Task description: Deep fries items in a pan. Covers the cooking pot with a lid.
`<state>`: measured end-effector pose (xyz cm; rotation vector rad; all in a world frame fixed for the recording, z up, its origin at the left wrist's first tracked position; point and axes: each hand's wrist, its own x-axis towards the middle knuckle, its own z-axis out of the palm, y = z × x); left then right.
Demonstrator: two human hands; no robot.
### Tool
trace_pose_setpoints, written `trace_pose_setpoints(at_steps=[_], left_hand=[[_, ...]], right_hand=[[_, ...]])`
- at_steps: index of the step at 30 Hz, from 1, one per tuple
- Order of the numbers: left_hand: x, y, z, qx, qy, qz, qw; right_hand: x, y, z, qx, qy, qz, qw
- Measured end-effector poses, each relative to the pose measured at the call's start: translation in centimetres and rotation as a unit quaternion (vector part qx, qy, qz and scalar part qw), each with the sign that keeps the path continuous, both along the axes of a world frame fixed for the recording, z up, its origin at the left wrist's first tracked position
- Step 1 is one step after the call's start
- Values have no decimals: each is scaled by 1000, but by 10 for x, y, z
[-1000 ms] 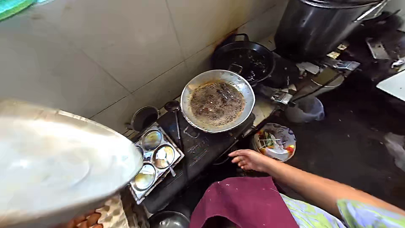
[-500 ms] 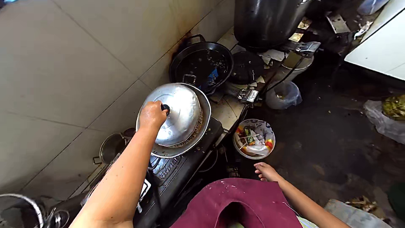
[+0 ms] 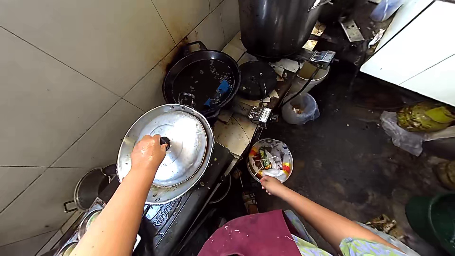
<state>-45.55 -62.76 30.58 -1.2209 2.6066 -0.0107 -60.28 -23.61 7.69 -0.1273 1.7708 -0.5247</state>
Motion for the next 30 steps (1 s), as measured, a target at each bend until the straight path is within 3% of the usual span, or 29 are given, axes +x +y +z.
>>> trace_pose_setpoints(at_steps=[5, 9, 12, 16, 18, 20, 22, 24, 27, 30], left_hand=[[-4, 1, 6, 28, -16, 21, 999], [-6, 2, 5, 29, -35, 26, 999], [-6, 2, 4, 23, -23, 27, 999], [2, -1, -3, 24, 28, 16, 999], [7, -4, -7, 20, 47, 6, 999], [7, -3, -8, 20, 55, 4, 998], [6, -2, -8, 20, 51, 12, 998], [7, -1, -10, 21, 54, 17, 998], [9, -1, -13, 20, 62, 8, 998], [8, -1, -12, 16, 58, 2, 998]], right_hand=[[38, -84, -1, -55, -149, -88, 983], [69, -130, -1, -19, -266, -187, 946], [78, -137, -11, 1, -360, -323, 875], [88, -142, -25, -9, -481, -489, 728], [95, -148, -26, -20, -485, -525, 699], [101, -148, -24, -50, -415, -507, 754], [107, -145, -21, -103, -290, -427, 850], [113, -144, -21, -133, -170, -345, 913], [116, -144, -27, -135, -24, -218, 966], [112, -142, -27, -109, 64, -87, 988]])
